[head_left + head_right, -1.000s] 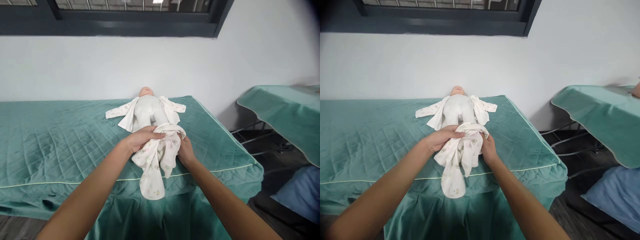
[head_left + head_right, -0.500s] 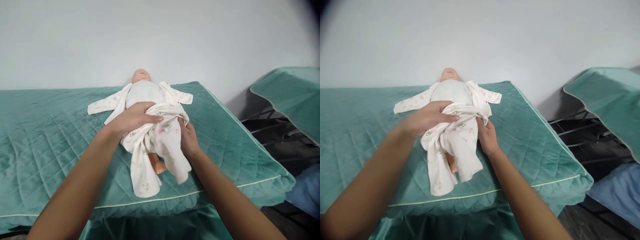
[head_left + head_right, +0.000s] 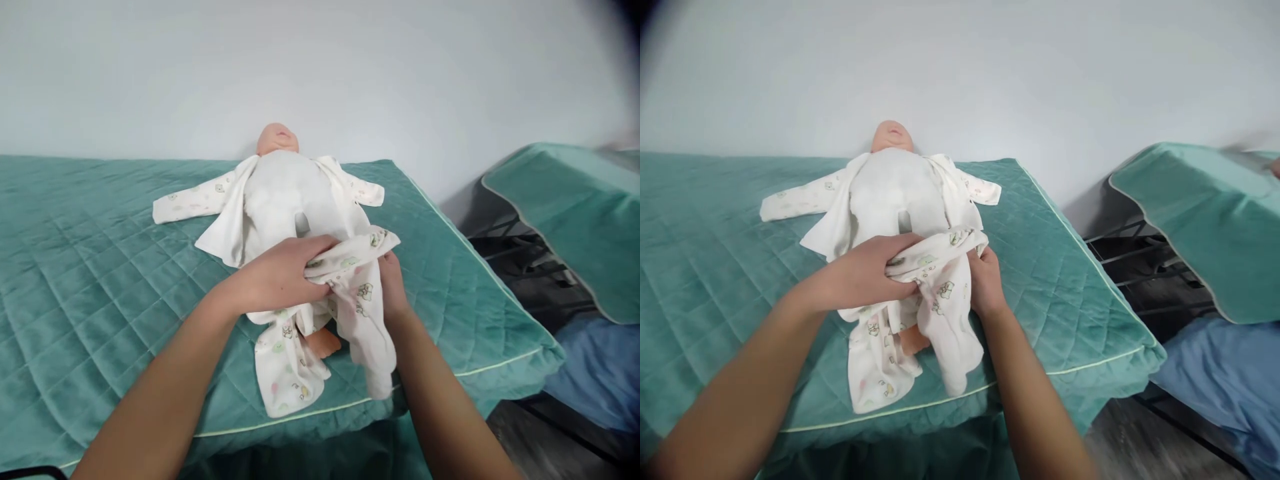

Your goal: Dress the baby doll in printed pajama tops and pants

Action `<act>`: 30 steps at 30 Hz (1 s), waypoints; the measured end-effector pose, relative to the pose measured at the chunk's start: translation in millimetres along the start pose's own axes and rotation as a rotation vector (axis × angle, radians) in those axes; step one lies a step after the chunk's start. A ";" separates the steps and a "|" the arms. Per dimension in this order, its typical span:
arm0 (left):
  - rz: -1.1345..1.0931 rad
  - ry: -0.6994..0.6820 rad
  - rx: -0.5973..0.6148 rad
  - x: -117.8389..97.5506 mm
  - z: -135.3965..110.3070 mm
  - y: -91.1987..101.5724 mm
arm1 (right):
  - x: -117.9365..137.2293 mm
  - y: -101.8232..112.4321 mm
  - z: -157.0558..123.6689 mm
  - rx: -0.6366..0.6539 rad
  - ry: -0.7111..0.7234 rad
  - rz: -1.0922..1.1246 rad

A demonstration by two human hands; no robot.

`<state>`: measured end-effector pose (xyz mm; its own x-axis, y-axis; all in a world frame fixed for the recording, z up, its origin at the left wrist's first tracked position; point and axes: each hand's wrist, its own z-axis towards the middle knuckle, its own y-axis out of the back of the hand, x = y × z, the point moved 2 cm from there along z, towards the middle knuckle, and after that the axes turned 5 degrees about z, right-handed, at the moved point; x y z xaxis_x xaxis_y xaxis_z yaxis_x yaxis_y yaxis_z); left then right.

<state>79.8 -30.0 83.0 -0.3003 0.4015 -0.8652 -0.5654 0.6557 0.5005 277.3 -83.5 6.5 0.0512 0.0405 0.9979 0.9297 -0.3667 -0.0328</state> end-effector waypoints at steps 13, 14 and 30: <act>0.130 -0.087 -0.458 18.8 8.3 8.6 | 5.6 -13.4 7.5 -0.114 0.158 -0.047; 0.088 -0.079 -0.427 18.7 8.0 9.2 | 7.7 -14.4 9.7 -0.132 0.204 -0.076; 0.204 -0.007 -0.696 22.9 11.7 6.2 | 10.0 -26.0 89.1 -0.028 0.518 -0.282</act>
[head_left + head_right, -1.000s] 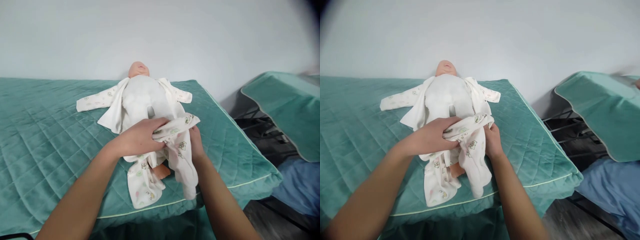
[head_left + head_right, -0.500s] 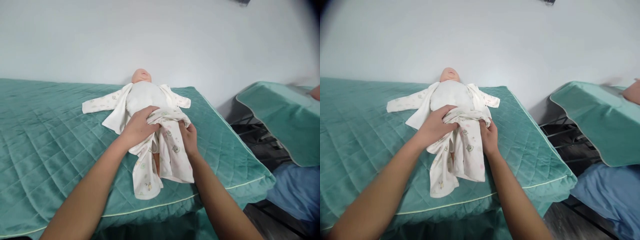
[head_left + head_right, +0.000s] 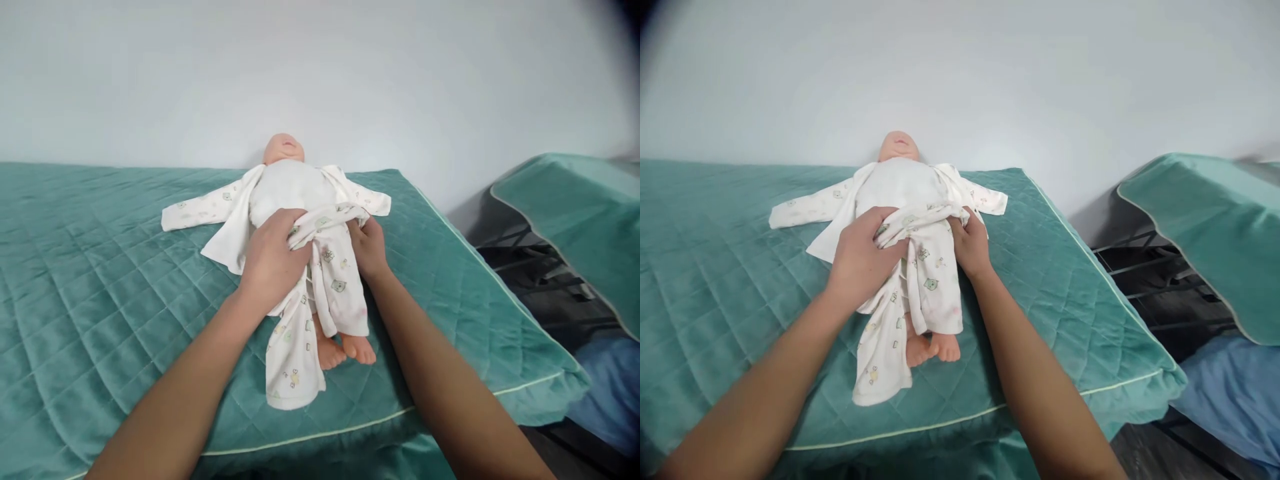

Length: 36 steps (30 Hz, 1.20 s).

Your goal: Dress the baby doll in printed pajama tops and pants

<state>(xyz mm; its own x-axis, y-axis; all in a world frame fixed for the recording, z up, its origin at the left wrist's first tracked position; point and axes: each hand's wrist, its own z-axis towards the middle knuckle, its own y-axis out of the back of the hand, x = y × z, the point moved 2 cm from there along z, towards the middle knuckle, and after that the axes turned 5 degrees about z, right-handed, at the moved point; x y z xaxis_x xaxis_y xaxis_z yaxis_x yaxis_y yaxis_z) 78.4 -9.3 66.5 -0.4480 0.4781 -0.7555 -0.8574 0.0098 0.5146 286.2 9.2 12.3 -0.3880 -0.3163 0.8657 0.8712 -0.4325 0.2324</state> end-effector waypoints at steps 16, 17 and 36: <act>-0.907 0.220 0.287 28.1 9.1 13.3 | 110.1 -17.6 12.9 0.909 -0.205 0.037; -0.891 0.226 0.287 28.9 9.2 12.3 | 107.4 -21.0 13.6 0.897 -0.242 0.093; -0.881 0.314 0.189 33.4 5.2 -2.1 | 86.1 -19.9 1.6 0.969 -0.367 0.277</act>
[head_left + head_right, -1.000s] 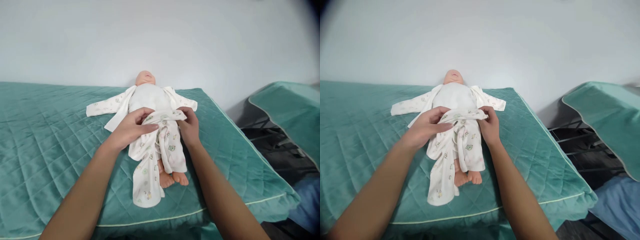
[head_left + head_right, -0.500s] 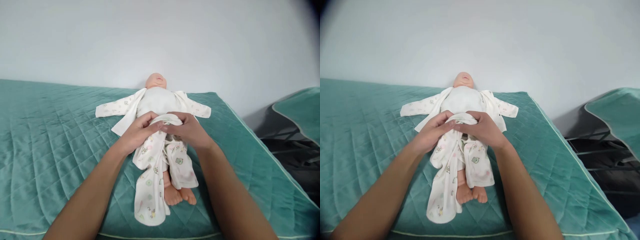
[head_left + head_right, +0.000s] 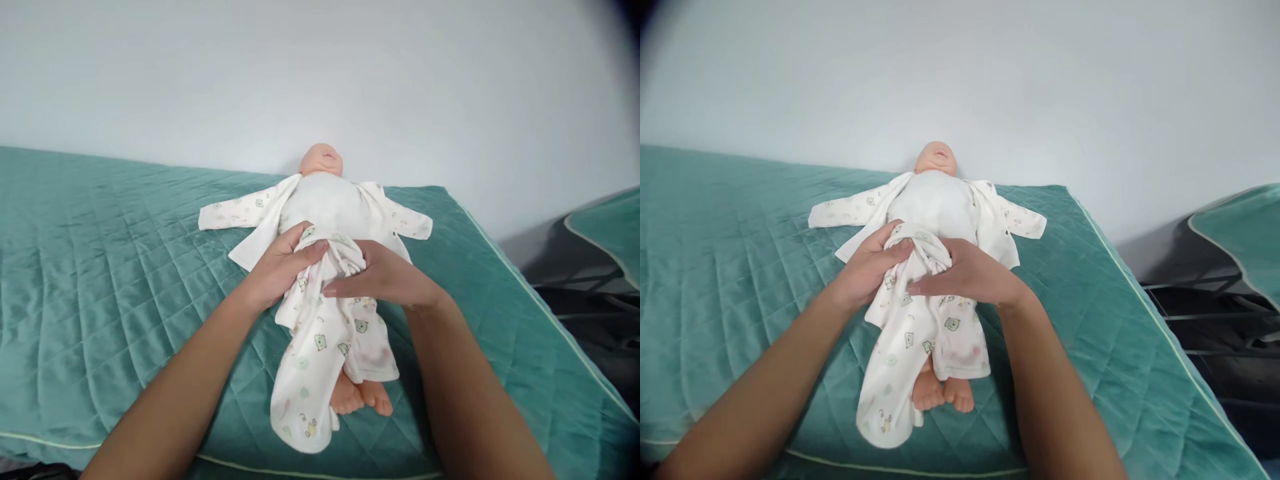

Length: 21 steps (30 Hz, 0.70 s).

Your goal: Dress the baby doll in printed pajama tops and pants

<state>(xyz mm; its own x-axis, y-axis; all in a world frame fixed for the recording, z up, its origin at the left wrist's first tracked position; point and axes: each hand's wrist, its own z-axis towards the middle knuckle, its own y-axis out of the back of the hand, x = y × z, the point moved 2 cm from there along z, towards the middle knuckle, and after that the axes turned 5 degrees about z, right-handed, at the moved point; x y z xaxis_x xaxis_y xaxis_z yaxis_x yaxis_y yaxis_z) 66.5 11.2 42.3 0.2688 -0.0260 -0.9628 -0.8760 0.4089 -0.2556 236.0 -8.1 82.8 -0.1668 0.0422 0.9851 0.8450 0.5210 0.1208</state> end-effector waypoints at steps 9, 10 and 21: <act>0.327 -0.023 0.213 -20.6 -2.4 -0.9 | -17.1 -3.9 5.0 -0.293 0.175 0.391; 0.313 -0.019 0.224 -20.9 -2.4 -0.8 | -18.0 -4.3 5.6 -0.296 0.172 0.398; -0.118 0.055 0.045 -1.2 -2.0 -0.3 | -6.6 -1.2 -2.5 -0.050 0.003 0.020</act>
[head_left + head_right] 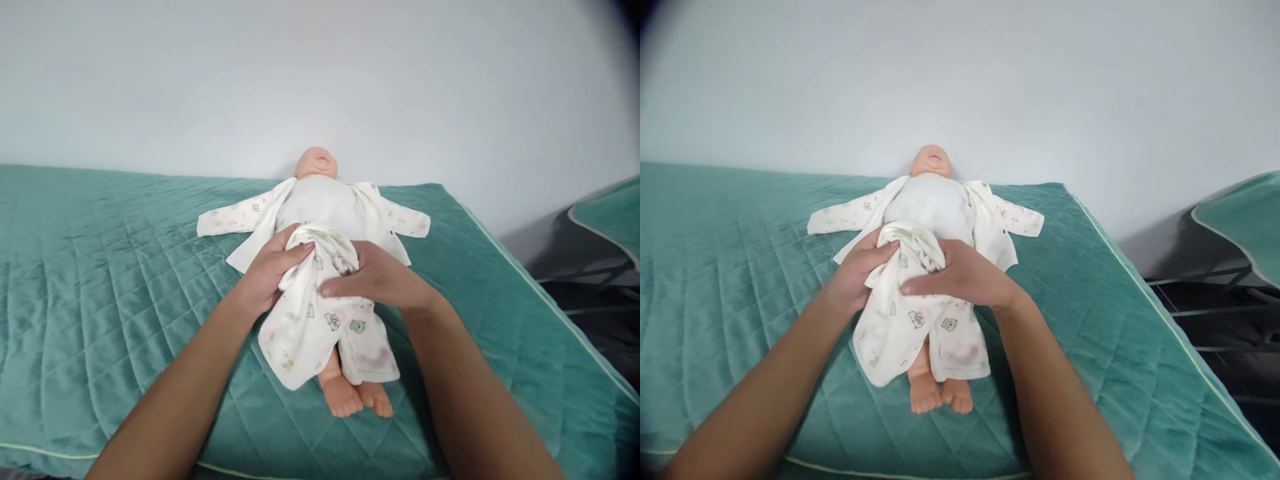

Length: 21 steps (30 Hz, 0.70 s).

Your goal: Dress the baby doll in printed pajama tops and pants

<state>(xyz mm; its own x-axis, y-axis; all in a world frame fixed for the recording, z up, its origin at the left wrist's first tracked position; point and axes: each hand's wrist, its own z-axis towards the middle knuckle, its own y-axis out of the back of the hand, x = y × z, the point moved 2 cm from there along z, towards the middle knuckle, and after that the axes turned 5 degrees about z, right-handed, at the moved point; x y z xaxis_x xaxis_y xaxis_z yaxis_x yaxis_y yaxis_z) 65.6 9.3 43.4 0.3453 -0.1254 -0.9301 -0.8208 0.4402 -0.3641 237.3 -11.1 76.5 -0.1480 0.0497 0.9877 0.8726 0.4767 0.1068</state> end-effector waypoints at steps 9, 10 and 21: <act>0.132 0.000 -0.009 -4.7 -4.9 -6.1 | -5.8 4.3 -3.3 0.014 0.079 0.181; 0.139 -0.005 -0.007 -5.4 -6.2 -7.5 | -7.3 3.8 -2.6 0.008 0.094 0.205; -0.171 0.084 -0.380 -1.3 -75.3 -62.3 | 4.4 2.5 -4.7 0.047 0.089 -0.185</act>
<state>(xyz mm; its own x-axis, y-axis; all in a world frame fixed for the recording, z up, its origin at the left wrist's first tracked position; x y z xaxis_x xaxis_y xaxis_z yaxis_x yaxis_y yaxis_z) 82.0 -84.9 63.6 0.4653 -0.2472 -0.8499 -0.8699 0.0498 -0.4907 241.0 -13.9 81.6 -0.2605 -0.1194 0.9581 0.8111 0.5112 0.2842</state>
